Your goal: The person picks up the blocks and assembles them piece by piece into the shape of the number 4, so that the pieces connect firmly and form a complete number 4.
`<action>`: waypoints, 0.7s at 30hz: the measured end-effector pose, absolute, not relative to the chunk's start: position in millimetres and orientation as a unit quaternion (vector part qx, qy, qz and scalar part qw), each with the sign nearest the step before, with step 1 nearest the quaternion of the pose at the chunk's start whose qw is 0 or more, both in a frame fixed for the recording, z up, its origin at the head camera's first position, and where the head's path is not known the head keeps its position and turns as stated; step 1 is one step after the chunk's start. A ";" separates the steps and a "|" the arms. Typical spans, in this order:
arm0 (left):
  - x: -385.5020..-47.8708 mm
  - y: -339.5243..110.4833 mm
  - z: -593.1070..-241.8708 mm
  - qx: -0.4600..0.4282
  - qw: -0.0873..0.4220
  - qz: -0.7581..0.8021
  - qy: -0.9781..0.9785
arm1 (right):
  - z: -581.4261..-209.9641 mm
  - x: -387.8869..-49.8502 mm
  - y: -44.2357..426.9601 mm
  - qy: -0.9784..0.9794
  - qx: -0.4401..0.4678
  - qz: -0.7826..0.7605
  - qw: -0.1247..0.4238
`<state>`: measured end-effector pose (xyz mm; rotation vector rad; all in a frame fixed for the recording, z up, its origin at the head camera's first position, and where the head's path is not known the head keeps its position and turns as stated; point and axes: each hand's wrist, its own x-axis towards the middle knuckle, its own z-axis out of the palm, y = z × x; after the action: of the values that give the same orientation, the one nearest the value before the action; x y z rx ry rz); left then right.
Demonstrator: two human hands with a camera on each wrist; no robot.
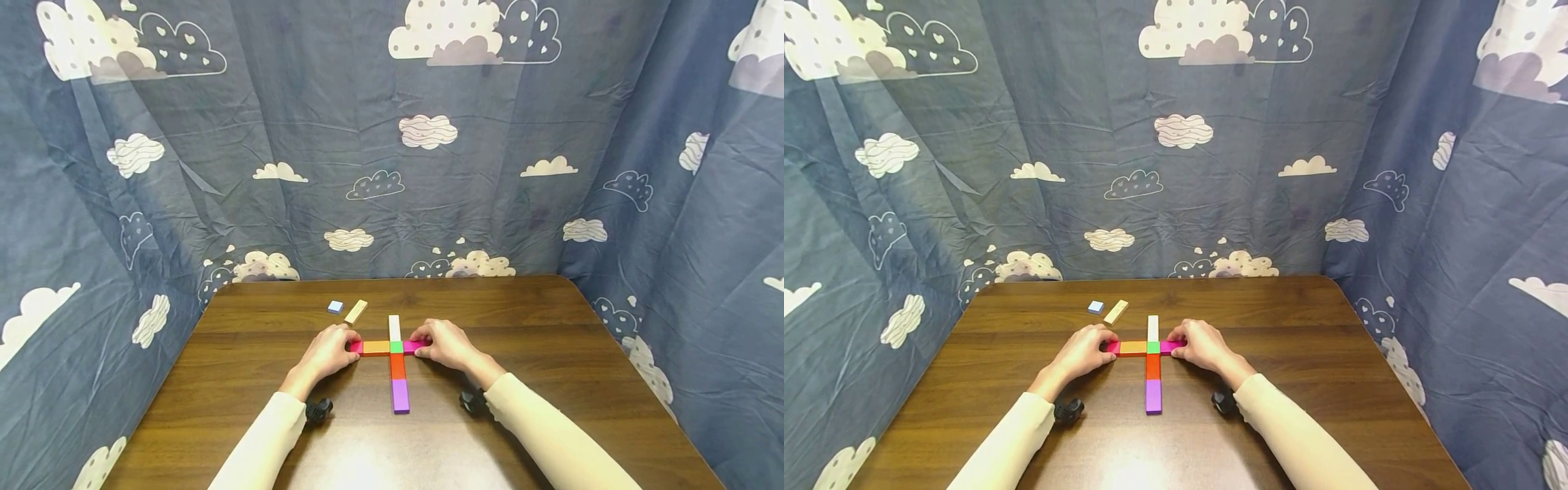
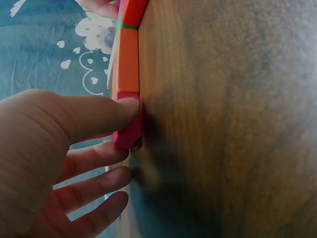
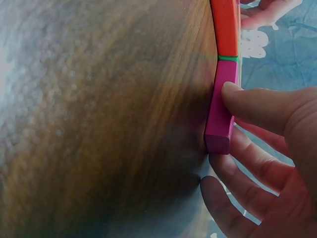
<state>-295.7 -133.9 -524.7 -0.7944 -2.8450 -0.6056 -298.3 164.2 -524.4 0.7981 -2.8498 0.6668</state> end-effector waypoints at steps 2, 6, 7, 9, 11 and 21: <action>-295.9 -135.1 -523.3 -0.263 0.065 -0.211 -0.939 | -524.5 -298.0 163.9 -0.938 0.264 0.220 0.054; -297.4 -138.7 -519.0 -0.247 0.068 -0.233 -0.938 | -524.0 -298.0 163.9 -0.936 0.266 0.227 0.055; -298.0 -139.5 -517.6 -0.241 0.070 -0.237 -0.939 | -523.6 -297.9 163.9 -0.935 0.267 0.229 0.055; -300.2 -141.3 -515.6 -0.223 0.075 -0.244 -0.941 | -522.9 -297.7 164.0 -0.935 0.267 0.229 0.053; -303.2 -142.5 -514.3 -0.202 0.086 -0.246 -0.944 | -522.4 -297.7 164.1 -0.935 0.266 0.228 0.053; -325.6 -140.4 -517.9 -0.115 0.140 -0.278 -0.943 | -522.5 -297.6 164.5 -0.937 0.262 0.228 0.045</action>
<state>-325.6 -140.4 -517.9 -0.3333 -2.7255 -0.8036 -297.6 164.5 -522.5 0.8002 -2.8618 0.6959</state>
